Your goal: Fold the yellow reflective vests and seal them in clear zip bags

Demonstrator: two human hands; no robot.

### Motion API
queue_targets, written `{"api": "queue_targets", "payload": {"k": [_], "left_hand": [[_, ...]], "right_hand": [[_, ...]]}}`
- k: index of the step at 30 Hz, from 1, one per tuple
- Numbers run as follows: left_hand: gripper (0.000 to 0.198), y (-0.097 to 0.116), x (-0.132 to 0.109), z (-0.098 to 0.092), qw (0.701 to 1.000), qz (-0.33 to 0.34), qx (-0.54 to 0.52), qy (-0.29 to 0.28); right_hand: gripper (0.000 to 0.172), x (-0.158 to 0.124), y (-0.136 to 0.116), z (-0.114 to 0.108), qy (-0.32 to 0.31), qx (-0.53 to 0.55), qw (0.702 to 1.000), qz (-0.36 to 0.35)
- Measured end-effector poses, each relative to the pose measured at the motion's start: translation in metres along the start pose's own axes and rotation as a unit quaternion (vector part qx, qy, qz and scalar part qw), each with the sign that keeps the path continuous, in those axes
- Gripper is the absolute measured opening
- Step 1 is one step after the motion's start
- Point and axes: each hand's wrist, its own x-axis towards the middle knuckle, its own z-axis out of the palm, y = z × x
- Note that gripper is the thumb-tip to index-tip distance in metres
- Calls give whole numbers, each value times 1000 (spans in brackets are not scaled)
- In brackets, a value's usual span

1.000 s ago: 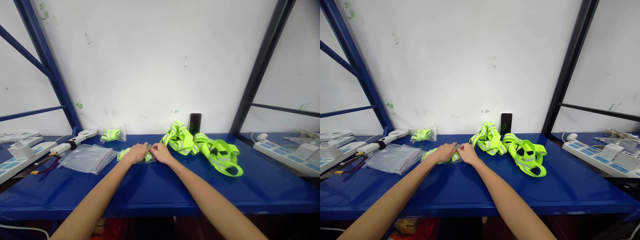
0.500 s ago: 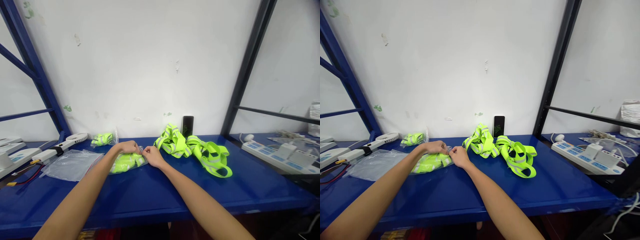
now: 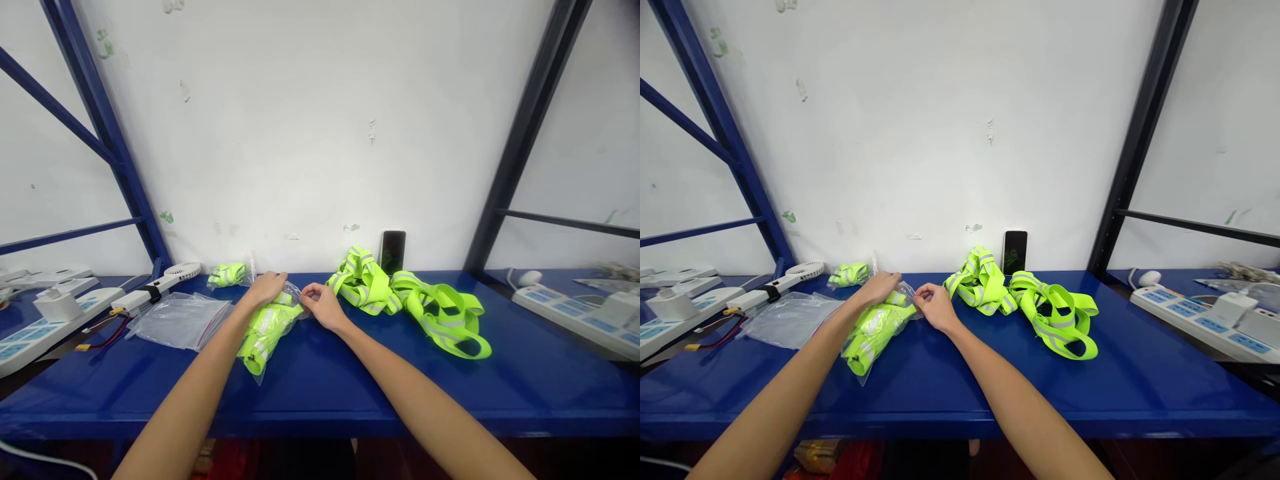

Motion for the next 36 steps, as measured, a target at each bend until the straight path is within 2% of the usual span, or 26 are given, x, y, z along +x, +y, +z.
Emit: {"api": "queue_targets", "payload": {"k": [3, 6, 9, 13, 19, 22, 28, 31, 36], "left_hand": [[42, 6, -5, 10, 998, -51, 32, -3], [38, 12, -10, 19, 998, -55, 42, -4], [36, 11, -15, 24, 998, -48, 42, 6], [33, 0, -20, 28, 999, -9, -4, 51], [31, -11, -26, 35, 990, 38, -74, 117], [28, -10, -30, 37, 985, 55, -82, 143], [25, -7, -37, 39, 975, 92, -98, 175], [25, -6, -39, 40, 974, 99, -90, 182], [25, -6, -39, 41, 974, 114, -92, 174]], "right_hand": [[19, -1, 0, 1, -3, 21, 1000, 9], [27, -1, 2, 1, -16, 13, 1000, 6], [28, 1, 6, 0, -21, -21, 1000, -6], [26, 3, 9, 3, -16, -48, 999, -15], [19, 1, 6, 10, 56, -153, 985, -53], [19, 0, 8, 10, 58, -185, 978, -80], [29, 1, 11, 7, 33, -218, 971, -90], [28, 1, 12, 6, 35, -204, 972, -110], [26, -1, 9, 6, 10, -114, 991, -75]]}}
